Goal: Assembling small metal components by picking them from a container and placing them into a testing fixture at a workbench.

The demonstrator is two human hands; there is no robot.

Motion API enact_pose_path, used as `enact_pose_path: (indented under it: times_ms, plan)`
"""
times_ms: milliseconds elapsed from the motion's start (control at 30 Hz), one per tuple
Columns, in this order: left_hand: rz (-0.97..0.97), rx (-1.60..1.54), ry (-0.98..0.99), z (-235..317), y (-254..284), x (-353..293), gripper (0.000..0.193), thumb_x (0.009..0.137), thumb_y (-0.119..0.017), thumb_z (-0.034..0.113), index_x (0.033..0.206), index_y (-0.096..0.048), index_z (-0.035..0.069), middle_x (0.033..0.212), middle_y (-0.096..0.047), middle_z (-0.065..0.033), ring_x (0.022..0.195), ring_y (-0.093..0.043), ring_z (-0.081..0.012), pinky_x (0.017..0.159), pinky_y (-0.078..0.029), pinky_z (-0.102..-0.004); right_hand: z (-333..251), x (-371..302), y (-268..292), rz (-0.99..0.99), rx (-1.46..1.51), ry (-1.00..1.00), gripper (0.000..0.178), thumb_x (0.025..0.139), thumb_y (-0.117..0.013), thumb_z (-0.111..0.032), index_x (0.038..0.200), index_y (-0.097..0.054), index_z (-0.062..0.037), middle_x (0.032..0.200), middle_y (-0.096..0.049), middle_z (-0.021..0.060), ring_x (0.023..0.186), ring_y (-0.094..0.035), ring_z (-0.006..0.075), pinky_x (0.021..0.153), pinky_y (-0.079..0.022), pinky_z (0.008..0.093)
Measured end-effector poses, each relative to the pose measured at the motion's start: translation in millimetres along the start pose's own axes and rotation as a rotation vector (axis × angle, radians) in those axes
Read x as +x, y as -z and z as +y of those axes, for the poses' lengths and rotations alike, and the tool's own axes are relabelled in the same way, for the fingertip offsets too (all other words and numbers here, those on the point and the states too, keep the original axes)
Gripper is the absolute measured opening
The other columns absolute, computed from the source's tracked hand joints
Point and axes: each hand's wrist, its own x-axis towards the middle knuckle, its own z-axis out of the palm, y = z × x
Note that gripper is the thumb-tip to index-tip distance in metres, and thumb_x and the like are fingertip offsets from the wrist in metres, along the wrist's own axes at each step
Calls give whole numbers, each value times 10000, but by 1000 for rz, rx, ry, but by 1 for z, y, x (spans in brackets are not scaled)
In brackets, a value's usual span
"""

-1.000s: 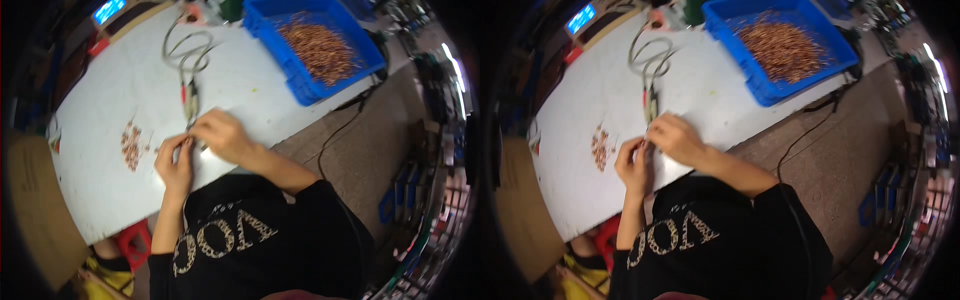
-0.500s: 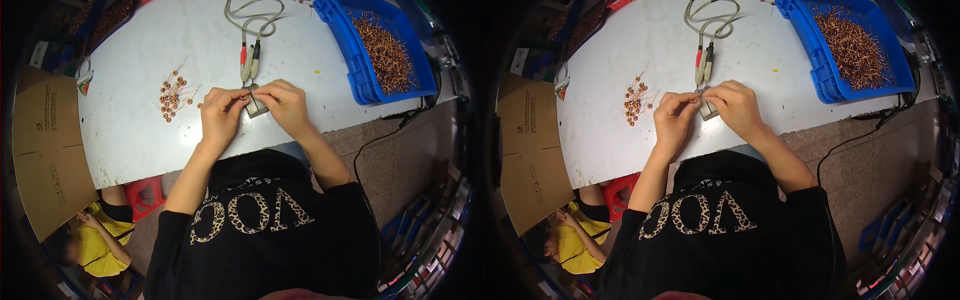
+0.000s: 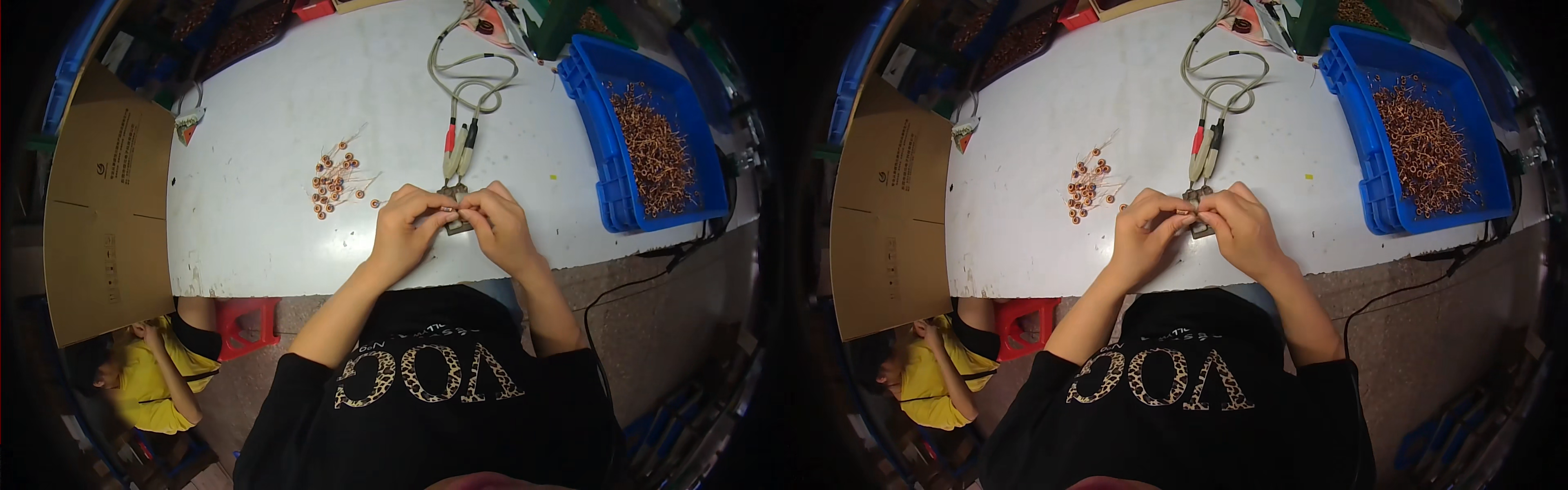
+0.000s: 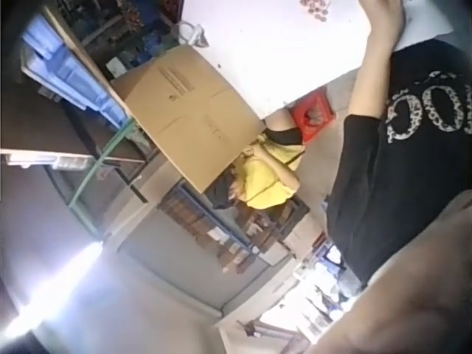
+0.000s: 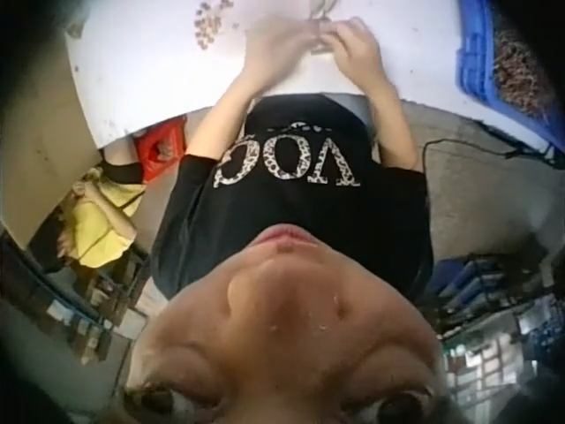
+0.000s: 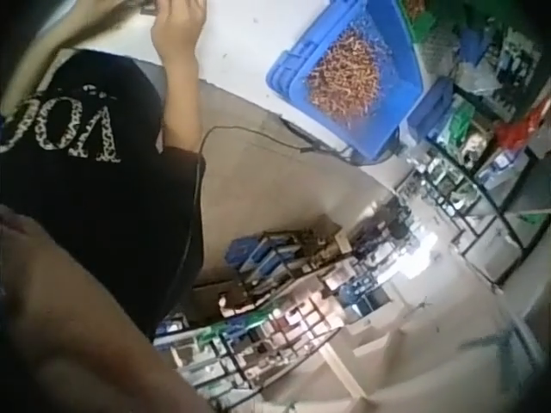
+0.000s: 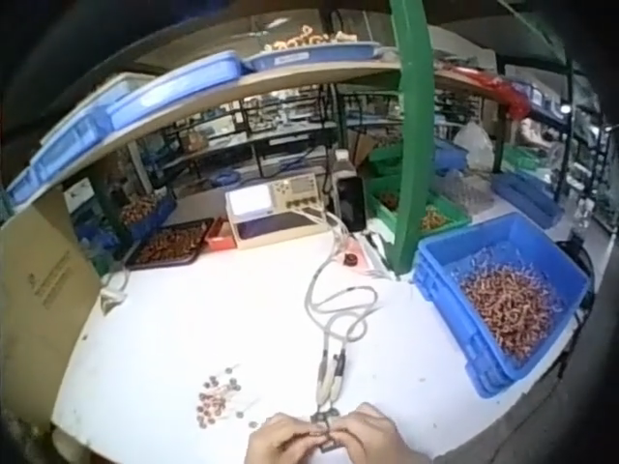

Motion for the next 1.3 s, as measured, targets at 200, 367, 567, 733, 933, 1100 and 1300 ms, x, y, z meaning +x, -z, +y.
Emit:
enact_pose_path:
  times_ms: [200, 367, 567, 733, 933, 1100, 1300]
  plan:
    - [9, -243, 260, 18, 24, 10, 155, 872, -761, 57, 1017, -747, 4, 953, -722, -77, 856, -655, -146, 805, -526, -256, 4, 6, 33, 43, -201, 144, 105, 871, -617, 12, 920, -651, -75, 857, -618, 42, 696, -505, 164, 656, -425, 287]
    - [186, 128, 138, -4, 66, 13, 154, 836, -785, 81, 967, -746, 10, 898, -709, -72, 820, -611, -186, 789, -493, -296, 16, 41, 121, 676, 685, -137, 237, 1045, -522, -98, 1201, -590, 67, 1038, -664, 144, 745, -551, 117, 711, -464, 210]
    - [-54, 609, -48, -21, 56, -4, 107, 819, -776, 62, 912, -743, 20, 786, -657, -67, 788, -556, -220, 776, -469, -337, 13, 29, 72, 347, 383, -216, 220, 1025, -549, -92, 1190, -640, 22, 939, -708, 99, 767, -607, 112, 723, -477, 213]
    - [-63, 437, 126, -6, 53, 1, 89, 855, -746, 36, 940, -736, 13, 811, -669, -66, 802, -584, -197, 783, -489, -314, -9, 21, 11, 17, -98, 225, 139, 863, -686, 11, 988, -732, -29, 828, -698, 57, 727, -611, 160, 665, -487, 268]
    - [-68, -467, 551, 2, 47, -1, 139, 925, -710, 38, 1055, -704, -12, 921, -704, -90, 872, -662, -156, 826, -522, -250, -11, 21, -22, 147, -281, 451, 199, 771, -673, 16, 959, -695, -45, 932, -646, 36, 777, -590, 176, 678, -496, 296]
    - [-12, -724, 542, 15, 30, -9, 139, 947, -661, -9, 1081, -682, -40, 943, -709, -106, 856, -661, -118, 843, -531, -203, -10, 16, -20, 150, -307, 457, 229, 737, -660, 14, 955, -674, -55, 950, -618, 25, 776, -574, 170, 681, -494, 296]
    - [-25, -739, 537, 23, 17, -9, 125, 926, -683, -8, 1049, -707, -20, 925, -701, -82, 852, -636, -121, 808, -513, -211, -5, 10, -16, 182, -347, 456, 210, 742, -657, 16, 937, -668, -59, 941, -618, 23, 770, -570, 171, 681, -491, 294]
